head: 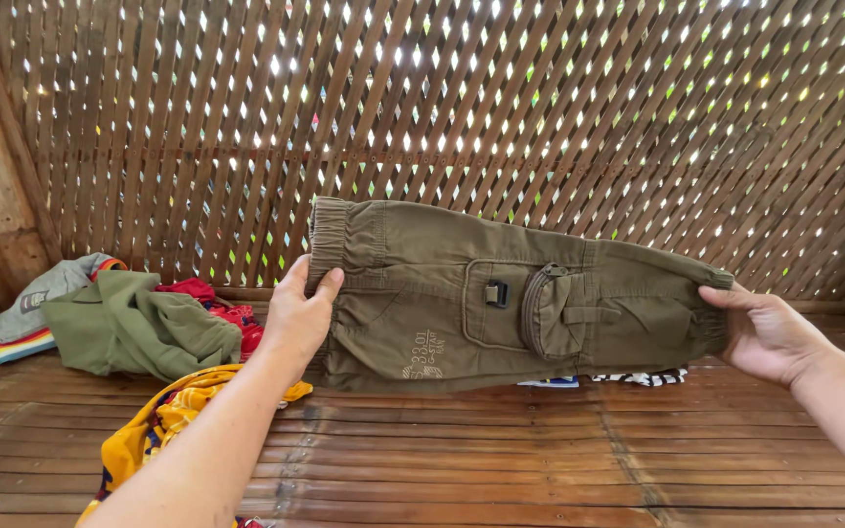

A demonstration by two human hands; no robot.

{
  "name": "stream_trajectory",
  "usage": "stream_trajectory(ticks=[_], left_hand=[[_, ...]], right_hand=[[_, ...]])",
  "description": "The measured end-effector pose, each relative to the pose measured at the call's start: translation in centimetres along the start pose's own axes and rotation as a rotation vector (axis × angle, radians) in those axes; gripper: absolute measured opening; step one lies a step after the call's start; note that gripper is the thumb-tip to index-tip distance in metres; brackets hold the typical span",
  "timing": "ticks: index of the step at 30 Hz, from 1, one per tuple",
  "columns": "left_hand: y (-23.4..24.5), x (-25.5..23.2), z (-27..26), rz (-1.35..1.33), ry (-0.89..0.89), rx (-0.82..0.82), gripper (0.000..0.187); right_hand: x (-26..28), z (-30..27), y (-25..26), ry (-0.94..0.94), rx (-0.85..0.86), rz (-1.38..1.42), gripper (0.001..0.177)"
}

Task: The person picks up, flattens, and folds clothes including a white graphic t-shirt and green cargo pants on a wooden surface.

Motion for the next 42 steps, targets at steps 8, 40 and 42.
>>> stream_trajectory(ticks=[8, 40, 42], left_hand=[[0.0, 1.6, -0.1, -0.026, -0.006, 0.002, 0.031], [-14.0, 12.5, -14.5, -0.186, 0.963, 0.349, 0.066], [-14.2, 13.3, -14.7, -0.119, 0.942, 0.342, 0.062]], right_hand=[[-1.3, 0.9, 1.1, -0.042, 0.045, 0.014, 0.049], [-4.1, -4.4, -18.0, -0.170, 0.169, -0.388, 0.049], [-5.8, -3.8, -17.1, -0.176, 0.136, -0.419, 0.049]])
Point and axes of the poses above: each hand's wrist, its own z-axis towards the middle knuckle, its own y-axis out of the back of the hand, x = y × z, the point moved 9 cm from there along z, towards the middle knuckle, and after that the axes turned 1 degree about -x, right-handed, at the moved point
